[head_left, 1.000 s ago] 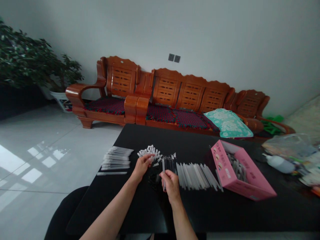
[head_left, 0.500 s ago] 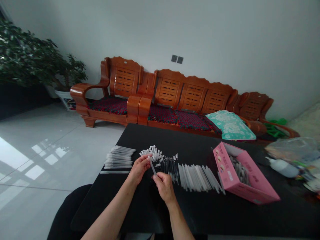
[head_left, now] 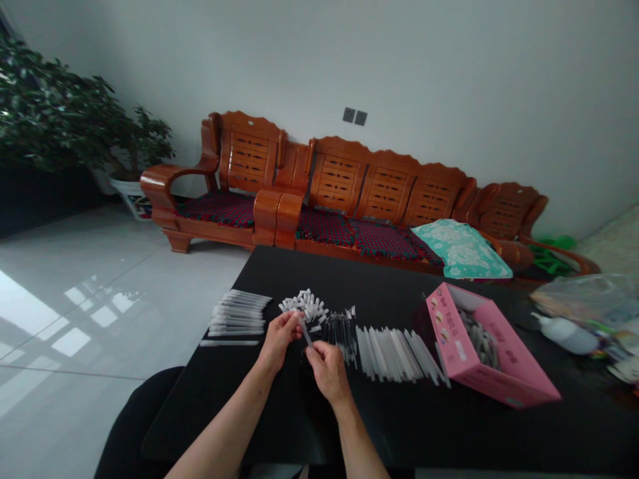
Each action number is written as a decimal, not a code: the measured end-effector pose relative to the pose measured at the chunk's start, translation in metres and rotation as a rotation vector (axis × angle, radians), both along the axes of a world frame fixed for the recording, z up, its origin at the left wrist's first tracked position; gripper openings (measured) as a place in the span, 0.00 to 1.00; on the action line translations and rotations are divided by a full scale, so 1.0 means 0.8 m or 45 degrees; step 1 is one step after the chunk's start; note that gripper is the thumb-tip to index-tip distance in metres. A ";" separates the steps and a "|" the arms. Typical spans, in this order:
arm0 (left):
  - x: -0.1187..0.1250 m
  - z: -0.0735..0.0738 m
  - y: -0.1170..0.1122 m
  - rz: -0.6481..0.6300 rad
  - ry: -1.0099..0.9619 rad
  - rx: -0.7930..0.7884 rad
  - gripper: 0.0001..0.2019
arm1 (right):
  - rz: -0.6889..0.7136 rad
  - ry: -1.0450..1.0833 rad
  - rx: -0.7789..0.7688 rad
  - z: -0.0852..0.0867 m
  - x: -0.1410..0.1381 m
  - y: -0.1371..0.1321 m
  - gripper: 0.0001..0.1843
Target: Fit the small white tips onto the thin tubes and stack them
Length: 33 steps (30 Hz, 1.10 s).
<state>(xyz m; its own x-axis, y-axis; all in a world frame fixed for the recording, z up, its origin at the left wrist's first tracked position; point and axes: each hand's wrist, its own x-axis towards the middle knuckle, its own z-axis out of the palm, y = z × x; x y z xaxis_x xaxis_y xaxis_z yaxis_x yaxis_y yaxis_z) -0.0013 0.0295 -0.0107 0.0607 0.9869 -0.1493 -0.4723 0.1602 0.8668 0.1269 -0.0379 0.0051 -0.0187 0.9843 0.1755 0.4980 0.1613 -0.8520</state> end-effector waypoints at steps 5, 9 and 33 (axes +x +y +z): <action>0.007 0.002 0.000 0.157 0.176 0.059 0.16 | -0.033 -0.120 0.040 0.004 -0.001 -0.001 0.18; 0.014 0.007 -0.008 0.273 0.192 0.088 0.16 | -0.088 -0.263 0.074 0.005 -0.004 -0.004 0.19; -0.009 0.021 -0.025 0.091 0.161 0.142 0.31 | -0.025 0.189 -0.075 -0.005 -0.017 0.006 0.22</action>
